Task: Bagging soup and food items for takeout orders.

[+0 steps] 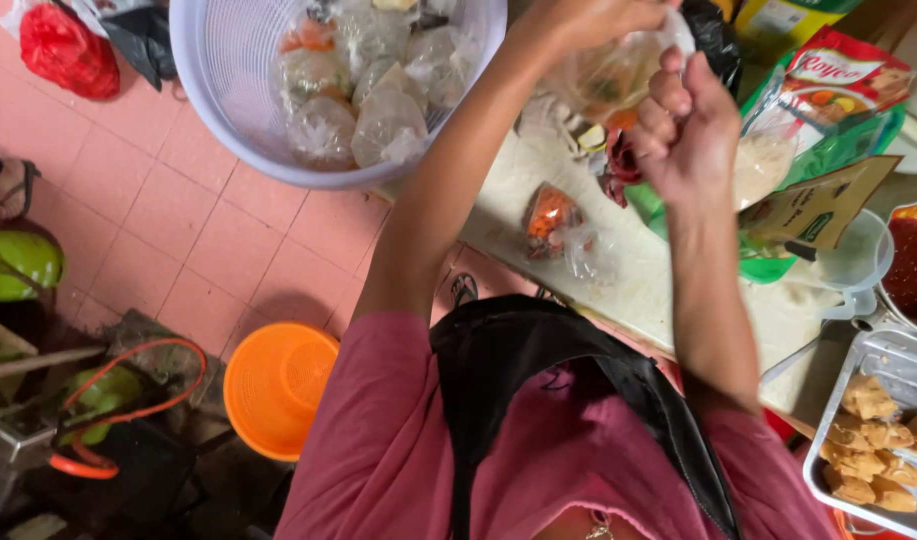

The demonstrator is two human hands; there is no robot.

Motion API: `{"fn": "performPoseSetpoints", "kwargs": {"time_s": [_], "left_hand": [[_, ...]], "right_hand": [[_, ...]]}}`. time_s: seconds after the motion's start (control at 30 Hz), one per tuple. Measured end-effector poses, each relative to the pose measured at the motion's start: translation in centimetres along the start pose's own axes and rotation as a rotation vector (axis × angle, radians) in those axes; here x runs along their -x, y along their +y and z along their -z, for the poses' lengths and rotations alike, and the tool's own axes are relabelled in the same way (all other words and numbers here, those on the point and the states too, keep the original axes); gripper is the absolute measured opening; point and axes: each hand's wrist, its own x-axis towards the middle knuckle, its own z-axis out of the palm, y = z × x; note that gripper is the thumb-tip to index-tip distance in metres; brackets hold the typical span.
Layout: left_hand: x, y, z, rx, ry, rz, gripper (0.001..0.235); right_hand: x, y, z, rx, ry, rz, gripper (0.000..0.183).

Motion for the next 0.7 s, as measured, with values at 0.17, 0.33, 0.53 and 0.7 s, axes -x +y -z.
{"fn": "performPoseSetpoints", "kwargs": {"time_s": [0.17, 0.33, 0.53, 0.7], "left_hand": [[-0.1, 16.8, 6.7, 0.271, 0.001, -0.336, 0.017], [-0.6, 18.0, 11.8, -0.277, 0.259, -0.84, 0.021], [2.5, 19.5, 9.0, 0.106, 0.292, -0.519, 0.011], [12.1, 8.2, 2.2, 0.256, 0.386, -0.062, 0.02]], "right_hand": [[-0.6, 2.9, -5.8, -0.778, -0.576, 0.139, 0.015], [-16.1, 1.3, 14.3, 0.167, -0.484, 0.446, 0.057], [-6.3, -12.4, 8.0, 1.147, -0.246, 0.533, 0.025], [-2.9, -3.4, 0.4, 1.618, -0.35, 0.592, 0.011]]}}
